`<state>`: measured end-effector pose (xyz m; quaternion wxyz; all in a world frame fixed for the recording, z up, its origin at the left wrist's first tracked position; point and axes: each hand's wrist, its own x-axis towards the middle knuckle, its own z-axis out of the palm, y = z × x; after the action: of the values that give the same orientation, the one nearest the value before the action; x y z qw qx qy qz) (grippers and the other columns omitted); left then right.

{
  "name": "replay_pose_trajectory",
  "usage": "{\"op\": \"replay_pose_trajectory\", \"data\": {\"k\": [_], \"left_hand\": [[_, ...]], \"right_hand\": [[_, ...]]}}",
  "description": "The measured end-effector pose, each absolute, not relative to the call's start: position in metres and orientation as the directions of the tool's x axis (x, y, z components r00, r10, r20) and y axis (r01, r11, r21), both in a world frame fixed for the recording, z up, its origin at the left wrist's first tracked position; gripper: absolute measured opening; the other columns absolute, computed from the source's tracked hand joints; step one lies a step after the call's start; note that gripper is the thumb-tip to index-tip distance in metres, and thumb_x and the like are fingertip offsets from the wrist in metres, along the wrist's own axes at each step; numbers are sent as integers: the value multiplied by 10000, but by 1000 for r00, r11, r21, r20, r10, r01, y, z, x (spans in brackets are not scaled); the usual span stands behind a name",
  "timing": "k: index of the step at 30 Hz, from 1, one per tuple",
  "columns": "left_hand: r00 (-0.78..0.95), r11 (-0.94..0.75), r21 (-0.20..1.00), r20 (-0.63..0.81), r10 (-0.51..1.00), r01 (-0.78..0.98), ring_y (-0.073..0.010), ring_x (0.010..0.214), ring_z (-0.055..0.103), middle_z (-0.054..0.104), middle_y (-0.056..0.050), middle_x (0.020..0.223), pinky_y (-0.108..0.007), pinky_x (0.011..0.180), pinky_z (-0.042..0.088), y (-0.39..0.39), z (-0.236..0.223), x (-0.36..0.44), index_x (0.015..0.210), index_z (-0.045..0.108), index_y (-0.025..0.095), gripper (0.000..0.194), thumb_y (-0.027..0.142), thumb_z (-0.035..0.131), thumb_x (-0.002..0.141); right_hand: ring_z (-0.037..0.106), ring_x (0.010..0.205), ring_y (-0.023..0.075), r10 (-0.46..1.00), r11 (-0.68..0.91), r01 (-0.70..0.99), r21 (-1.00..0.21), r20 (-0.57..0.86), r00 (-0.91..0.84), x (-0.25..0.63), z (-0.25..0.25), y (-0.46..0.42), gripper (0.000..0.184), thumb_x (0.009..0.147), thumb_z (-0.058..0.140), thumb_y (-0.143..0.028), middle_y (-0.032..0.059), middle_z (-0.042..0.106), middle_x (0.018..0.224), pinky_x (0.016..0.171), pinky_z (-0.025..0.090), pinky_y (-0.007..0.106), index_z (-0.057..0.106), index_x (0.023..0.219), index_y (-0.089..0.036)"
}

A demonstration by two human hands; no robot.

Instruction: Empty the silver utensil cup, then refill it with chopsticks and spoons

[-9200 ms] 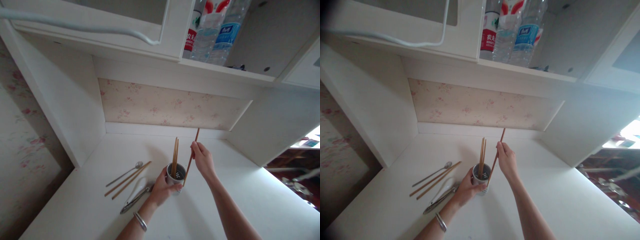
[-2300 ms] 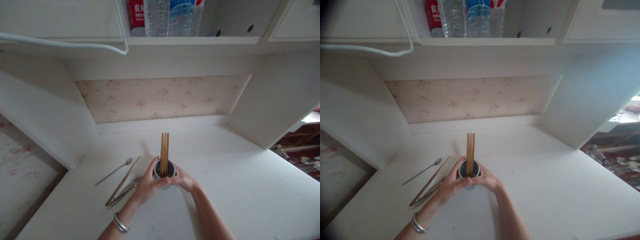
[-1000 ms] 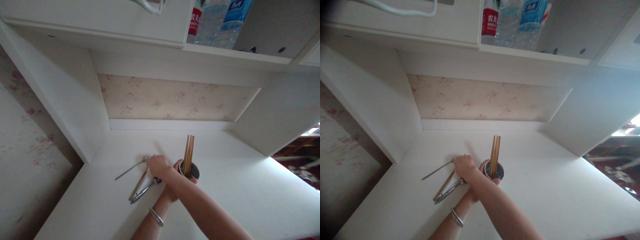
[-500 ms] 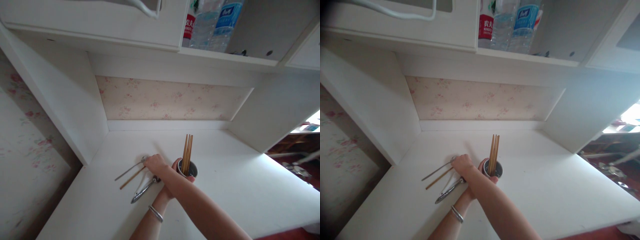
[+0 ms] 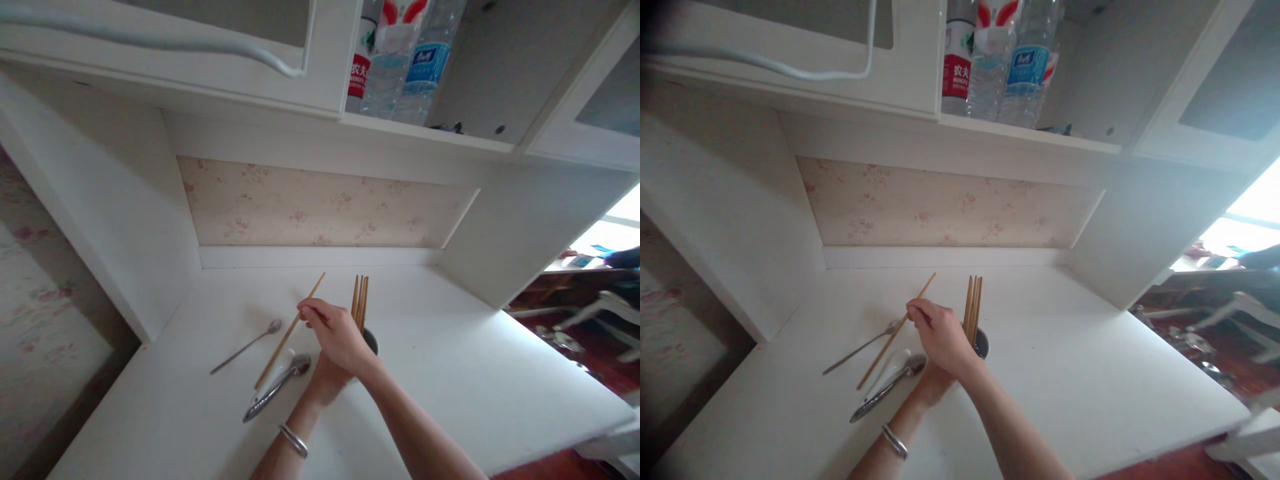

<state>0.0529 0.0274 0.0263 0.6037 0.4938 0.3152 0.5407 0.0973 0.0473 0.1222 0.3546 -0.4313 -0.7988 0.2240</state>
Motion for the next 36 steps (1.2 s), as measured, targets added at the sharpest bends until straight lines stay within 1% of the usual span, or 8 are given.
{"op": "replay_pose_trajectory", "data": {"k": [1,3,7,10,17,21,27,36], "left_hand": [[236,-62,929,156,959,-364,-324,1148,563,657,-75,1184,-407,983,445,27,28,54,1221,590,222,584,346,760,675],[272,-38,916,158,949,-400,-315,1143,571,653,-82,1192,-409,979,456,26,30,56,1240,556,217,652,332,801,646],[277,4,895,134,952,-447,-278,1122,586,637,-100,1213,-401,999,437,23,30,57,1283,488,207,768,308,851,615],[292,53,883,97,952,-466,-263,1122,586,629,-108,1229,-393,997,435,23,28,58,1291,463,212,781,305,855,622],[287,52,867,107,952,-496,-252,1135,582,631,-105,1232,-400,1022,407,27,21,62,1284,459,223,774,259,859,623],[274,24,886,118,954,-464,-278,1201,545,611,-109,1275,-420,1063,368,28,21,62,1285,471,230,771,254,859,620],[270,-1,892,138,953,-452,-287,1217,533,597,-117,1294,-433,1070,360,29,24,62,1281,481,216,755,242,854,625],[265,-17,884,158,951,-467,-281,1212,535,598,-119,1286,-434,1061,372,30,21,64,1273,494,210,743,220,854,623]], "right_hand": [[702,890,175,865,497,394,-773,411,-287,107,126,45,263,978,433,-346,45,727,967,786,558,291,647,1067,-222],[702,905,188,890,456,217,-863,444,-104,128,133,42,235,936,510,-355,48,720,964,797,573,321,665,1036,-210],[699,845,178,817,520,102,-848,529,228,171,145,46,190,854,636,-328,45,717,966,754,586,343,623,1005,-212],[702,775,170,770,542,69,-838,528,359,196,140,53,332,795,708,-318,31,726,931,715,591,349,562,1080,-233],[715,798,219,875,287,172,-943,330,353,217,95,62,392,780,699,-433,78,738,941,756,596,422,661,1081,-185],[721,794,235,924,183,222,-958,244,294,214,80,60,412,796,662,-479,82,754,899,774,586,418,688,1059,-163],[707,866,241,938,165,348,-923,256,234,209,69,60,380,841,583,-511,51,765,929,818,562,395,737,1006,-204],[695,960,281,967,131,213,-968,172,185,207,60,53,391,822,628,-513,45,758,1015,877,543,407,726,1060,-219]]}}
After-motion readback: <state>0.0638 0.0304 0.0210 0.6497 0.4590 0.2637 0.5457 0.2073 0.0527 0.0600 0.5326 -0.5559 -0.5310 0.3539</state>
